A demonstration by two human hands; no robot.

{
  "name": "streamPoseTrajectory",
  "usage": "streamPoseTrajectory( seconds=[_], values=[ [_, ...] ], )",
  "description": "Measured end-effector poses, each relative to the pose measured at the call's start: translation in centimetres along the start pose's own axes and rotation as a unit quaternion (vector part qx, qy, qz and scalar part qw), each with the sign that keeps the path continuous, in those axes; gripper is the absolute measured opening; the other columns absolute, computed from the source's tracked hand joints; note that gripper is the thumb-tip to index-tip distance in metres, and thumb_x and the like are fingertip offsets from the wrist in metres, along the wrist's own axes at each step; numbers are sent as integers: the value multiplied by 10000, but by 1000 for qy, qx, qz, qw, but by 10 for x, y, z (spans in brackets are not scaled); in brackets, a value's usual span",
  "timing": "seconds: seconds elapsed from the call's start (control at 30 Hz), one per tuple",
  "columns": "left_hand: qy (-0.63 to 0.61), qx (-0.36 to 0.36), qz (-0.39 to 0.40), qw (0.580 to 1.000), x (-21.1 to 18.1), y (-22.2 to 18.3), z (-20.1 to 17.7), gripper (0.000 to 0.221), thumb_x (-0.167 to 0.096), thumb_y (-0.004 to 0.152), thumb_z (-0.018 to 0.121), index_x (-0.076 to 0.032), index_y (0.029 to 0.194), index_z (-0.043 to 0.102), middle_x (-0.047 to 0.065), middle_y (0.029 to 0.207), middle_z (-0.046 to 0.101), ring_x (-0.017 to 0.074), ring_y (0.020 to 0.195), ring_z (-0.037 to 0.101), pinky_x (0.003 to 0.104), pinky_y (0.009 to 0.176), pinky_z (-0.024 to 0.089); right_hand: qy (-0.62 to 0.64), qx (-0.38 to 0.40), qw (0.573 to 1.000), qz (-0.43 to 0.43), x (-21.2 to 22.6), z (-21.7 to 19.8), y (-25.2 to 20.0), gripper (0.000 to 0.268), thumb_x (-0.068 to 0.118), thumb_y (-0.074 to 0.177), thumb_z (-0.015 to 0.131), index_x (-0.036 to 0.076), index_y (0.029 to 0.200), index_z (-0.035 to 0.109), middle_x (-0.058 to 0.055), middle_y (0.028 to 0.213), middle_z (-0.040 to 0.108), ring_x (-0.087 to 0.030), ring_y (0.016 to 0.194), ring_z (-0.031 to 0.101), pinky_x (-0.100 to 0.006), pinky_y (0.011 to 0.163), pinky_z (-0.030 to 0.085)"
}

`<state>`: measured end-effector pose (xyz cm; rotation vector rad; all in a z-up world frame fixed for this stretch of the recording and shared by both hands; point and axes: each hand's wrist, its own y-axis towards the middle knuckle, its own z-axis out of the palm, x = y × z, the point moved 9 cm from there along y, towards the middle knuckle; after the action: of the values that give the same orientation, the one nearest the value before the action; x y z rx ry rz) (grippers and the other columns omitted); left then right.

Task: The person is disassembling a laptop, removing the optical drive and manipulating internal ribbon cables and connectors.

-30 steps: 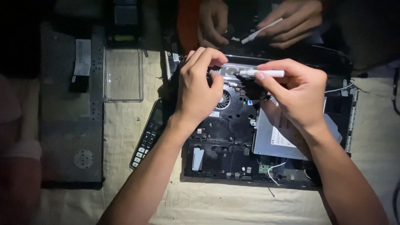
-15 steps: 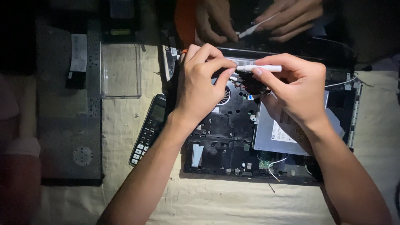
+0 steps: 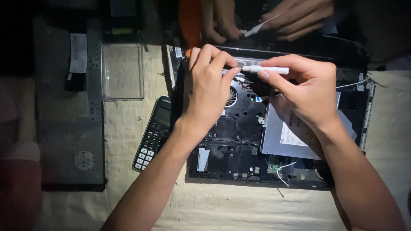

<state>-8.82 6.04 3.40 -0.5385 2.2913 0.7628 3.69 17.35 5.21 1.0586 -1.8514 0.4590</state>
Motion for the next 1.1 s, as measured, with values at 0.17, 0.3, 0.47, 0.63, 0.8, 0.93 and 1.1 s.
streamPoseTrajectory(
  seconds=[0.17, 0.3, 0.47, 0.63, 0.8, 0.93, 1.1],
  values=[
    [58, -3, 44, 997, -11, 0, -3, 144, -48, 902, 799, -52, 886, 656, 78, 926, 549, 279, 867, 488, 406, 790, 438, 27, -18, 999, 22, -1, -1, -1, 125, -4, 1018, 780, -38, 1133, 745, -131, 1019, 746, -132, 855, 668, -194, 756, 538],
    [118, 18, 51, 992, -14, 0, 2, 126, -90, 975, 704, -63, 931, 589, 101, 976, 518, 294, 903, 482, 417, 799, 440, 25, -33, 999, 23, -7, -4, -2, 121, -21, 1027, 788, -47, 1137, 745, -129, 976, 729, -132, 800, 637, -199, 716, 509],
    [53, -6, 39, 998, -16, 3, -7, 77, -23, 999, 588, -56, 957, 533, 95, 953, 522, 287, 845, 445, 414, 748, 353, 43, -48, 998, 27, -8, -7, -3, 115, -45, 1028, 786, -51, 1132, 737, -144, 1001, 729, -151, 852, 662, -216, 754, 532],
    [-75, -106, 60, 990, -27, 6, -39, 61, -35, 1032, 573, -37, 973, 558, 89, 999, 637, 300, 953, 570, 407, 851, 440, 46, -50, 997, 24, -8, -8, -3, 115, -40, 1036, 785, -55, 1137, 733, -149, 1006, 731, -160, 862, 674, -219, 769, 543],
    [-136, -115, 66, 982, -26, 5, -45, 47, -8, 1014, 628, -21, 970, 614, 80, 951, 668, 261, 906, 614, 362, 815, 528, 41, -47, 998, 23, -6, -8, -3, 106, -48, 1049, 778, -57, 1144, 731, -156, 1034, 735, -173, 906, 692, -229, 804, 565],
    [-147, -99, 46, 983, -22, 7, -42, 80, -19, 940, 722, -55, 894, 668, 26, 872, 700, 194, 824, 639, 316, 764, 511, 31, -33, 999, -1, -2, -7, -3, 106, -56, 1059, 768, -77, 1153, 724, -179, 1049, 734, -200, 919, 705, -246, 815, 578],
    [-179, -62, 61, 980, -24, 8, -37, 89, 24, 918, 767, -36, 890, 708, 40, 883, 729, 191, 852, 671, 303, 772, 536, 34, -37, 999, 14, -3, -6, -3, 99, -62, 1063, 771, -71, 1150, 725, -171, 1044, 734, -190, 906, 706, -233, 810, 576]
  ],
)
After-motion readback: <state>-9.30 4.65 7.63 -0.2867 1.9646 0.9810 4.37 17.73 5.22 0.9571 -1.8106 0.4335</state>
